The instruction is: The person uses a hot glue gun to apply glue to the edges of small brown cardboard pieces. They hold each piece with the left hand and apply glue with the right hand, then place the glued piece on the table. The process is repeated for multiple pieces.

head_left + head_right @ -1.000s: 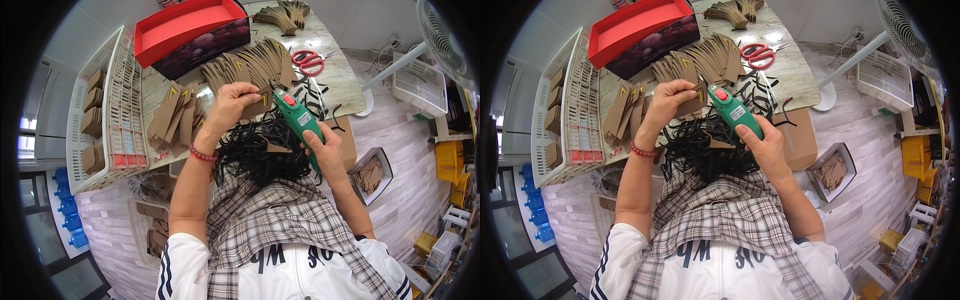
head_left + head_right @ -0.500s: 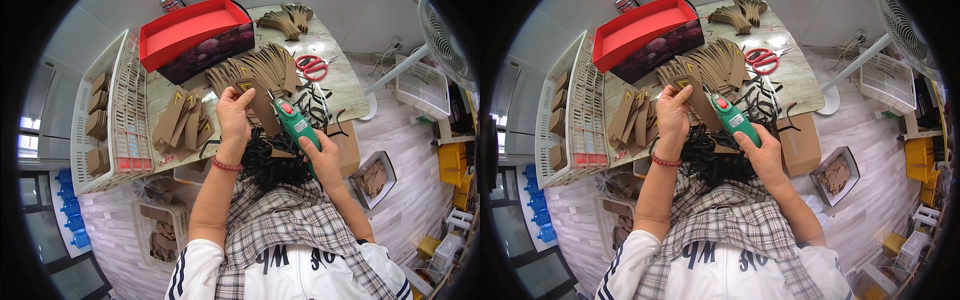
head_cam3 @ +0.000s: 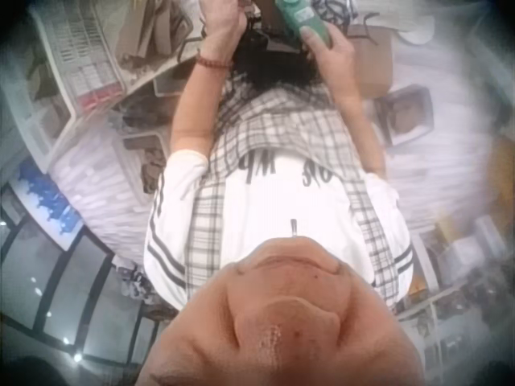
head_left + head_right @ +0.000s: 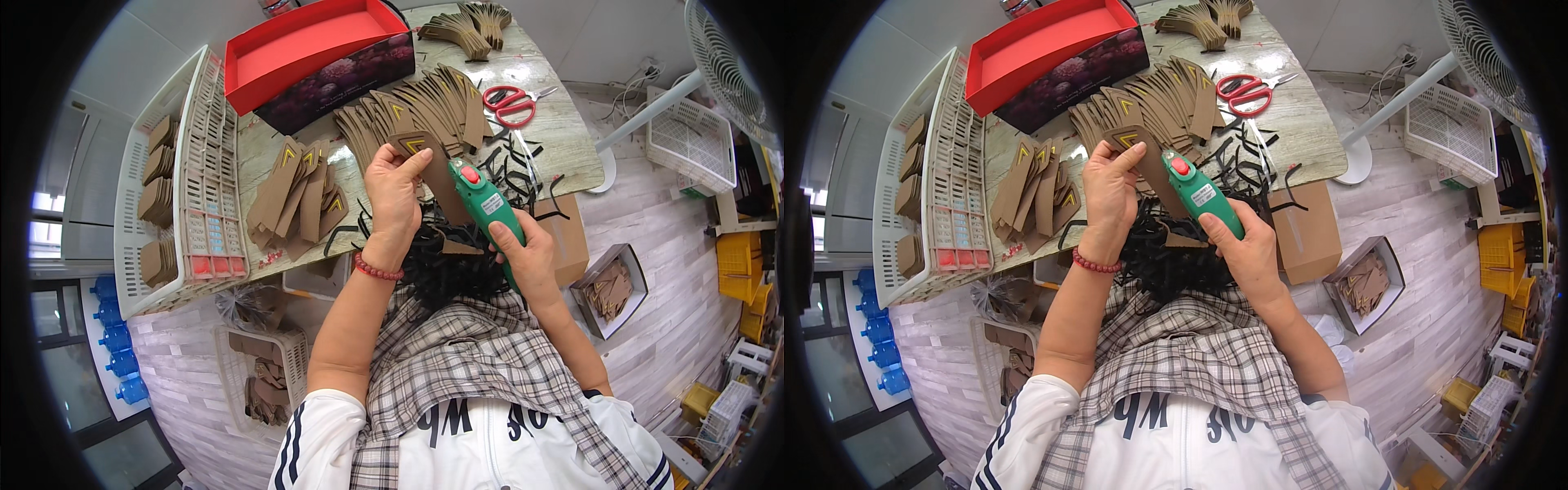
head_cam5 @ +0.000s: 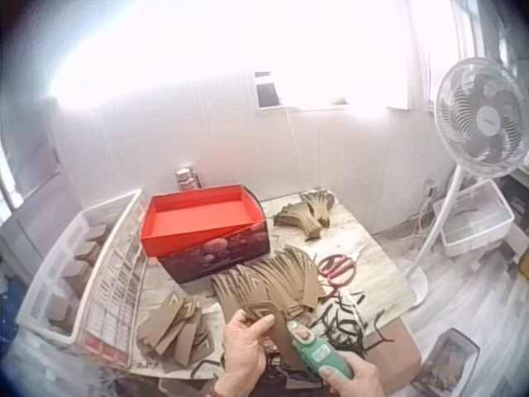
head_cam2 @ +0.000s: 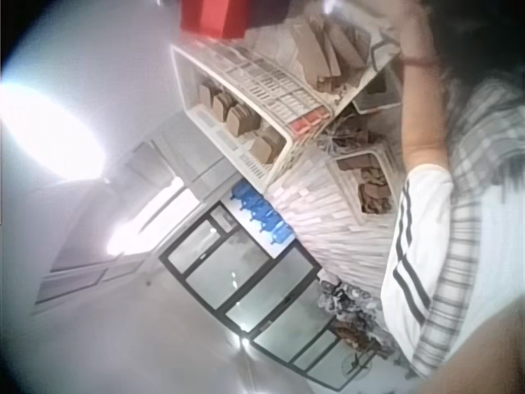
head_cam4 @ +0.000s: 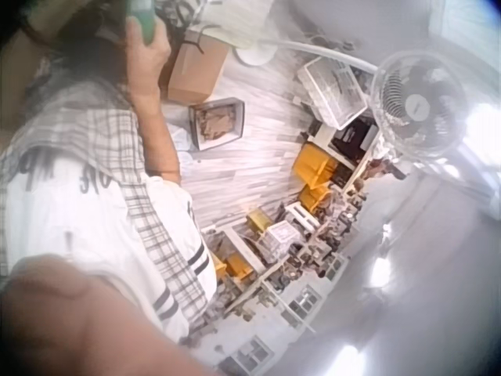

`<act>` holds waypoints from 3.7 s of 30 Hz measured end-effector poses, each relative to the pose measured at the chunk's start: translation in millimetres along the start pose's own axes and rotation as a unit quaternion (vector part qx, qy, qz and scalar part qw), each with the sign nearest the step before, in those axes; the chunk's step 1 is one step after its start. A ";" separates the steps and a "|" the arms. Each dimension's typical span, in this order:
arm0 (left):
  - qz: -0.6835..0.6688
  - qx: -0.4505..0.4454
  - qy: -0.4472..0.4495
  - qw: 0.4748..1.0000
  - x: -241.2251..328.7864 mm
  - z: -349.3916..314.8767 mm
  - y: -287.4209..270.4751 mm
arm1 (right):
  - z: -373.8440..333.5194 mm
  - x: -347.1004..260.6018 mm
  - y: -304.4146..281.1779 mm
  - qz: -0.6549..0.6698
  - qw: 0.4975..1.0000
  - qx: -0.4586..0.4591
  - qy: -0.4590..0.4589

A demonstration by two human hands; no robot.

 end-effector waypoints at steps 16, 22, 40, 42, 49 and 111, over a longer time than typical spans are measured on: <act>0.126 -0.043 0.064 0.989 63.0 13.2 -63.0 | 5.4 -7.4 -6.6 0.030 0.999 0.023 0.004; 0.541 0.190 0.196 0.796 148.7 31.5 -148.6 | 4.2 2.2 -14.2 0.036 0.999 0.035 0.012; 0.663 0.076 0.360 0.652 37.9 55.6 2.1 | 8.3 11.0 -13.2 0.003 0.999 0.032 0.003; 0.584 0.115 0.323 0.735 42.9 46.7 -2.8 | 9.4 10.6 -12.9 0.009 0.999 0.038 -0.002; 0.056 0.031 0.019 0.998 11.2 35.5 -22.5 | 7.2 5.9 -6.3 0.003 0.999 0.038 -0.009; 0.309 -0.170 0.051 0.934 22.7 7.3 9.7 | 5.9 -13.1 -7.9 0.022 1.000 -0.007 -0.006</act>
Point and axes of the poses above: each hand's wrist, its own z-axis towards the middle knuckle, its own y-axis out of the palm, x = y × z, the point moved 9 cm from there along z, towards the middle knuckle, and after that the axes turned 15 degrees about z, right-handed, at the moved point
